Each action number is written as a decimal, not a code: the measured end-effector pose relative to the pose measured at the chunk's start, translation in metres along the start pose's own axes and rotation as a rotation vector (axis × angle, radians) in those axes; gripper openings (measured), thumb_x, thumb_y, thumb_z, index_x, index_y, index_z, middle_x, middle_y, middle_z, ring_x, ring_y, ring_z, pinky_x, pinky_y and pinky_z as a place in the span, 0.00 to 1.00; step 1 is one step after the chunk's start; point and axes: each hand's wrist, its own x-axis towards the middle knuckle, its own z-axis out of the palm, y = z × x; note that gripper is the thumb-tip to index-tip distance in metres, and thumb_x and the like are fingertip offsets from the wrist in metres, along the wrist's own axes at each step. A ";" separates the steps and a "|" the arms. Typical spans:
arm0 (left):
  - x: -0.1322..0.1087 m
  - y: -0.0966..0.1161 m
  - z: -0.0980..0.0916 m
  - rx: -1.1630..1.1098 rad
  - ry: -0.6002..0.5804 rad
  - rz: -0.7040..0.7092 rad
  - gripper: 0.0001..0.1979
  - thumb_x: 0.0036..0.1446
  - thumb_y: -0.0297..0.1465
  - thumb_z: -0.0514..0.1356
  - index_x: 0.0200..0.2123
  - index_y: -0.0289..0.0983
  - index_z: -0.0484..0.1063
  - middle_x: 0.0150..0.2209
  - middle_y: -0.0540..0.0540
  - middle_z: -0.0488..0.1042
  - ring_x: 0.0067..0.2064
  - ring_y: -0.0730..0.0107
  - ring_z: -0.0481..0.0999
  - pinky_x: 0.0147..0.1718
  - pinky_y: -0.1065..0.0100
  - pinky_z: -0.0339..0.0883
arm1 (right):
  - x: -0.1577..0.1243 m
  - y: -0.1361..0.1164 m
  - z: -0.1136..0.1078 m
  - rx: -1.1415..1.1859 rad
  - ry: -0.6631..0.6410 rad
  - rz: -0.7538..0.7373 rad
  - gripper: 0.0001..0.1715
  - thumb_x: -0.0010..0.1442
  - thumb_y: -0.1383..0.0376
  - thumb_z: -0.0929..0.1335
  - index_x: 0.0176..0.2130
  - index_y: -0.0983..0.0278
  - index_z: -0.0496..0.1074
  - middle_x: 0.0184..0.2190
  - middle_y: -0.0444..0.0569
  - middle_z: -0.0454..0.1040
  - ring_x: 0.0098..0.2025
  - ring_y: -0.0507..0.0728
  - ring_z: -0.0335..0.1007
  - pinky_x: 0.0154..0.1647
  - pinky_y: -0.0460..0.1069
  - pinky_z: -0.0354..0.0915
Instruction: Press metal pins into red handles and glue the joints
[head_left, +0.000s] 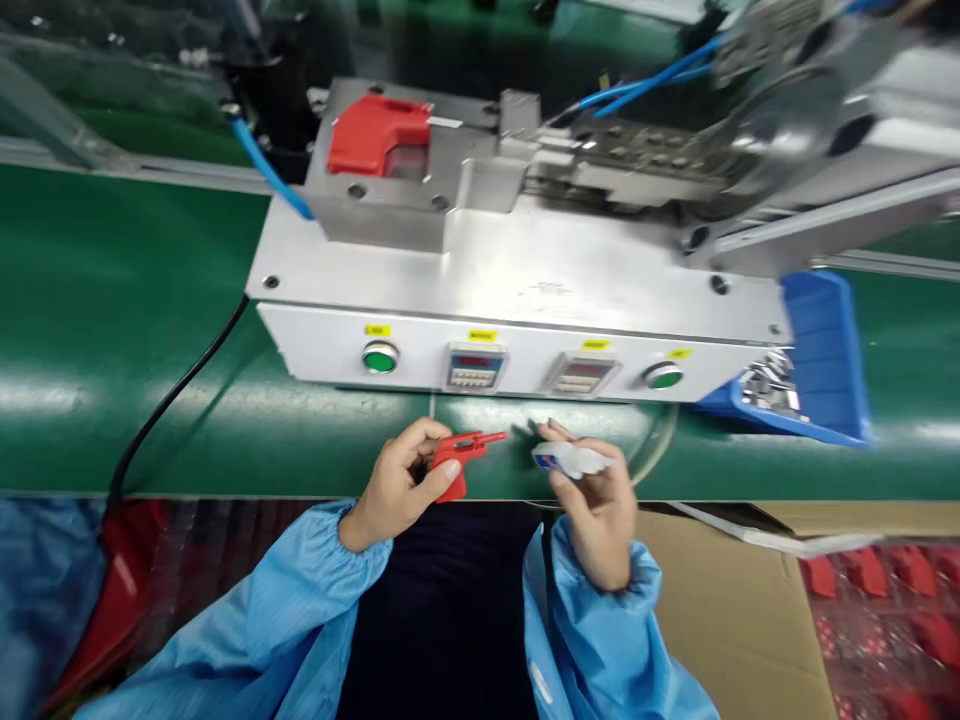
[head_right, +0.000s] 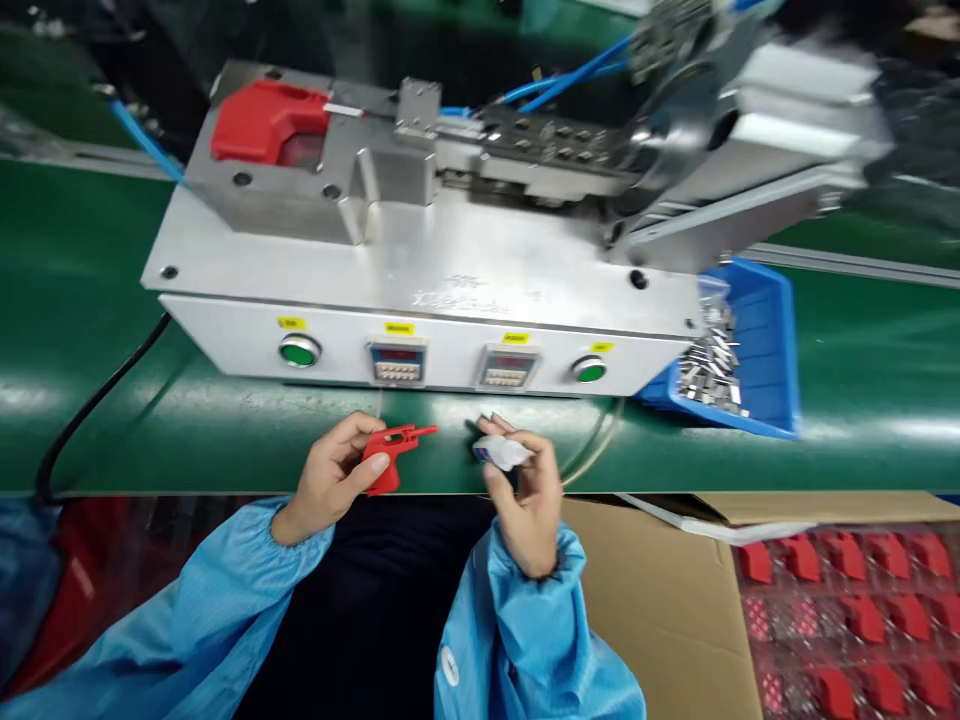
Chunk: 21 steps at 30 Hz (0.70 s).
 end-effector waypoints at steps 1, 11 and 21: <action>-0.003 0.000 0.000 0.008 0.014 -0.025 0.16 0.67 0.45 0.67 0.39 0.38 0.73 0.24 0.53 0.75 0.22 0.74 0.69 0.23 0.74 0.64 | -0.002 0.002 -0.001 -0.087 -0.014 -0.017 0.12 0.69 0.61 0.73 0.50 0.58 0.70 0.55 0.57 0.83 0.69 0.66 0.73 0.71 0.67 0.67; -0.013 -0.033 -0.017 0.039 -0.025 -0.329 0.28 0.55 0.56 0.73 0.41 0.38 0.75 0.23 0.52 0.74 0.22 0.68 0.70 0.22 0.71 0.67 | -0.009 -0.029 -0.059 -0.500 -0.008 -0.299 0.24 0.69 0.63 0.73 0.63 0.58 0.73 0.59 0.56 0.80 0.62 0.63 0.78 0.64 0.59 0.75; -0.016 -0.003 0.016 0.019 0.068 -0.217 0.28 0.59 0.58 0.70 0.41 0.39 0.73 0.25 0.53 0.73 0.26 0.70 0.68 0.27 0.71 0.64 | 0.172 -0.061 -0.220 -0.896 0.285 0.084 0.12 0.63 0.62 0.76 0.30 0.63 0.77 0.29 0.49 0.78 0.40 0.62 0.79 0.54 0.60 0.76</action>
